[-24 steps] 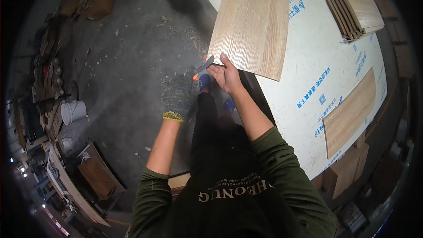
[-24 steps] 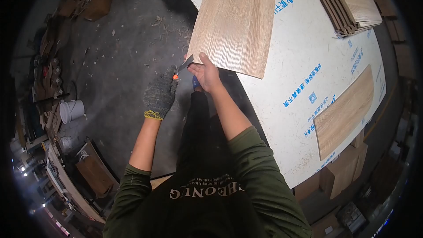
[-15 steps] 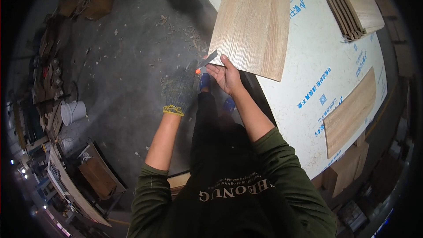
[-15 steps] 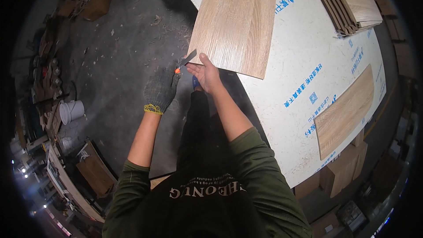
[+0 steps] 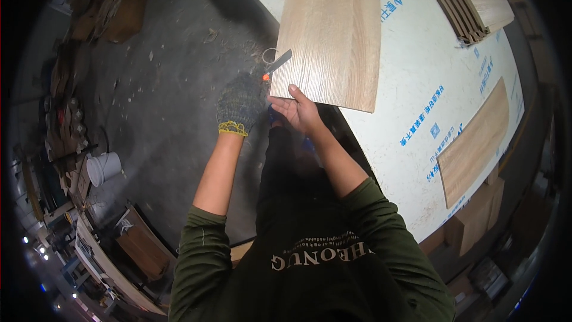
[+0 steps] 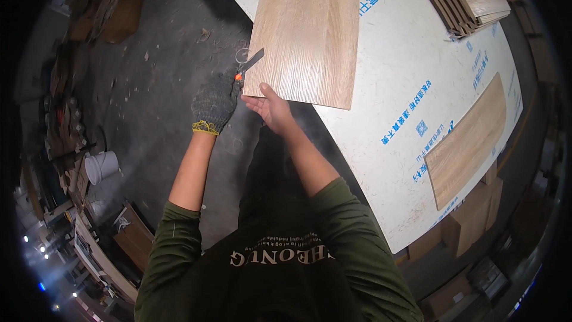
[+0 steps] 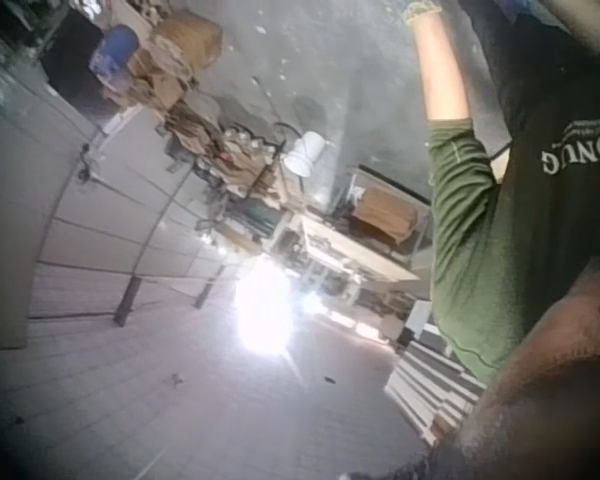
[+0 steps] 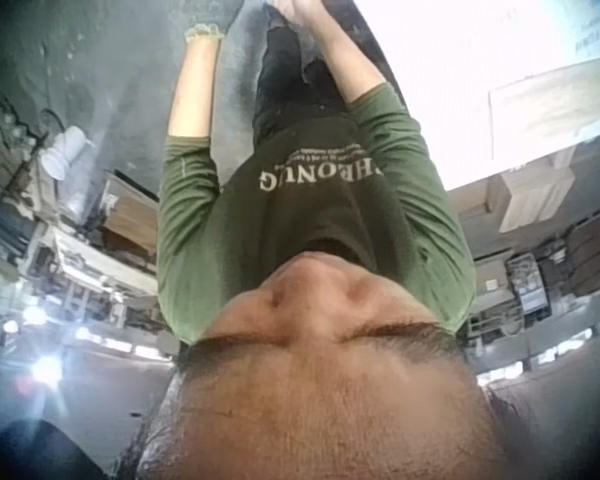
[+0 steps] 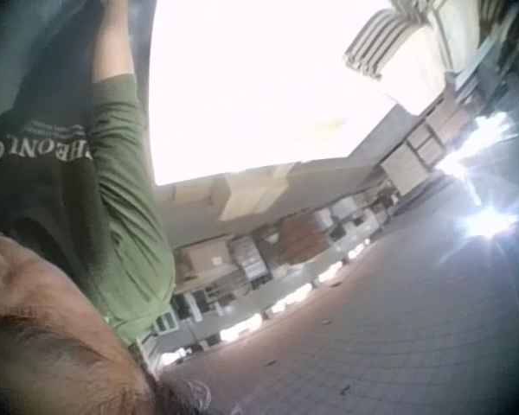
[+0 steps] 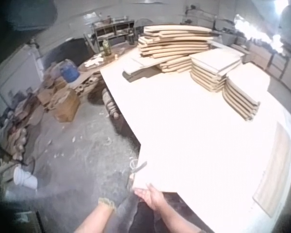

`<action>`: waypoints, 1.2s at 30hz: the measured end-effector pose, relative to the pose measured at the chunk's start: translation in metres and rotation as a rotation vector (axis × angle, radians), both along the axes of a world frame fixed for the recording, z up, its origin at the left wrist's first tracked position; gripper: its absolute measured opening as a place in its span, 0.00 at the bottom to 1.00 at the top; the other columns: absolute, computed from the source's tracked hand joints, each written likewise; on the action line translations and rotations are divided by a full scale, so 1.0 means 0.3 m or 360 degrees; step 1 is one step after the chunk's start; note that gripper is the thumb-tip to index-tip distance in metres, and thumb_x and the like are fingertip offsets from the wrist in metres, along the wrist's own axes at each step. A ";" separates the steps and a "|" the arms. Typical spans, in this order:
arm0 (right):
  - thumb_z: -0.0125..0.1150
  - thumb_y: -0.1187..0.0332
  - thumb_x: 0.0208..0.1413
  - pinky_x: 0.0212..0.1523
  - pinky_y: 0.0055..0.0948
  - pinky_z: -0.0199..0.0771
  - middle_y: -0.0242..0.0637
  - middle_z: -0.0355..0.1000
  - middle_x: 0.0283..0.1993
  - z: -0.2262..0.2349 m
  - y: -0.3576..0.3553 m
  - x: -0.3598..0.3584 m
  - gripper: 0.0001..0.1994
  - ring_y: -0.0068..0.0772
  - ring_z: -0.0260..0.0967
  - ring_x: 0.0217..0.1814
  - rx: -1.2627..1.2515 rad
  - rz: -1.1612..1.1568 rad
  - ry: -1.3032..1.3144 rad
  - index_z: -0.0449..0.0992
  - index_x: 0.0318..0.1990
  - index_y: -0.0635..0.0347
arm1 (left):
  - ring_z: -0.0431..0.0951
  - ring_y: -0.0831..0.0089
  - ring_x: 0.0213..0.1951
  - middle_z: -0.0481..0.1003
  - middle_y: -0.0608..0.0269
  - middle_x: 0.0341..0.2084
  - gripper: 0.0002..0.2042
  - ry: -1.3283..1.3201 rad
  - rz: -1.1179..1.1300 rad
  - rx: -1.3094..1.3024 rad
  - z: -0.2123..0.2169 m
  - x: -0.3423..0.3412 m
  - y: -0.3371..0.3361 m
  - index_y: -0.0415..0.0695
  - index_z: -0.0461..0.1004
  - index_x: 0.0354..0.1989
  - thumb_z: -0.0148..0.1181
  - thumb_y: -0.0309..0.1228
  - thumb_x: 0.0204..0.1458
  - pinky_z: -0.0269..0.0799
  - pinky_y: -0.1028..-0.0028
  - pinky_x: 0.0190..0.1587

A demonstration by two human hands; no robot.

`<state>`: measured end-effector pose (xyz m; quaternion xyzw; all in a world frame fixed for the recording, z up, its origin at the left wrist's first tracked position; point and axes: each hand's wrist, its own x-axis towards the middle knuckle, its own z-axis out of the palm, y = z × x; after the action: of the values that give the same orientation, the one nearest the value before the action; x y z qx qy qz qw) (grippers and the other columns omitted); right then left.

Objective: Scraping the edges of wooden panels with a small blade to clean or smooth them.

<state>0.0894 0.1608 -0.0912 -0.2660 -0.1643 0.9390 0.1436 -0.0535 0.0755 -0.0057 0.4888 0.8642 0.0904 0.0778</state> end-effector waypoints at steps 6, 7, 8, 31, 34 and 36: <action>0.41 0.57 0.72 0.57 0.36 0.75 0.52 0.69 0.63 0.020 0.000 0.004 0.26 0.44 0.73 0.59 0.0124 0.0059 0.0027 0.59 0.67 0.69 | 0.80 0.49 0.41 0.79 0.47 0.42 0.15 0.0118 -0.0064 0.0102 -0.027 -0.075 0.091 0.46 0.78 0.48 0.55 0.38 0.56 0.76 0.55 0.45; 0.41 0.57 0.72 0.57 0.36 0.75 0.52 0.69 0.63 0.029 -0.001 0.005 0.26 0.43 0.74 0.59 0.0144 0.0065 0.0006 0.59 0.67 0.69 | 0.80 0.49 0.41 0.79 0.47 0.43 0.15 0.0128 -0.0066 0.0118 -0.027 -0.088 0.113 0.46 0.78 0.47 0.55 0.39 0.57 0.76 0.55 0.45; 0.41 0.57 0.72 0.56 0.36 0.75 0.52 0.70 0.62 0.037 -0.002 0.006 0.26 0.43 0.74 0.58 0.0164 0.0071 -0.0016 0.59 0.67 0.69 | 0.80 0.49 0.41 0.79 0.47 0.43 0.15 0.0132 -0.0056 0.0110 -0.027 -0.099 0.134 0.46 0.78 0.47 0.55 0.40 0.57 0.76 0.55 0.45; 0.50 0.54 0.66 0.54 0.40 0.74 0.44 0.74 0.55 0.069 -0.153 0.403 0.25 0.41 0.73 0.55 0.1705 0.1107 -0.0676 0.67 0.60 0.66 | 0.78 0.48 0.38 0.77 0.48 0.36 0.14 0.0022 -0.0126 0.0212 0.029 0.036 0.115 0.46 0.75 0.49 0.55 0.40 0.61 0.73 0.54 0.40; 0.52 0.54 0.65 0.58 0.43 0.73 0.50 0.72 0.57 0.129 -0.270 0.533 0.29 0.48 0.71 0.59 0.0667 0.0495 -0.0606 0.63 0.64 0.69 | 0.78 0.48 0.38 0.77 0.48 0.36 0.14 0.0025 -0.0046 -0.0037 0.033 0.112 0.022 0.46 0.75 0.50 0.55 0.40 0.61 0.73 0.54 0.40; 0.54 0.54 0.65 0.60 0.44 0.72 0.55 0.71 0.59 0.131 -0.310 0.577 0.31 0.52 0.70 0.62 0.0113 0.0222 -0.0473 0.60 0.66 0.71 | 0.78 0.48 0.37 0.77 0.47 0.36 0.15 0.0025 -0.0045 -0.0005 0.040 0.121 0.013 0.46 0.75 0.51 0.55 0.40 0.61 0.73 0.53 0.39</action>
<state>0.2623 0.0677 -0.0520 -0.3845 -0.2349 0.8906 0.0616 -0.0171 0.0792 0.0063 0.5015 0.8580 0.0843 0.0730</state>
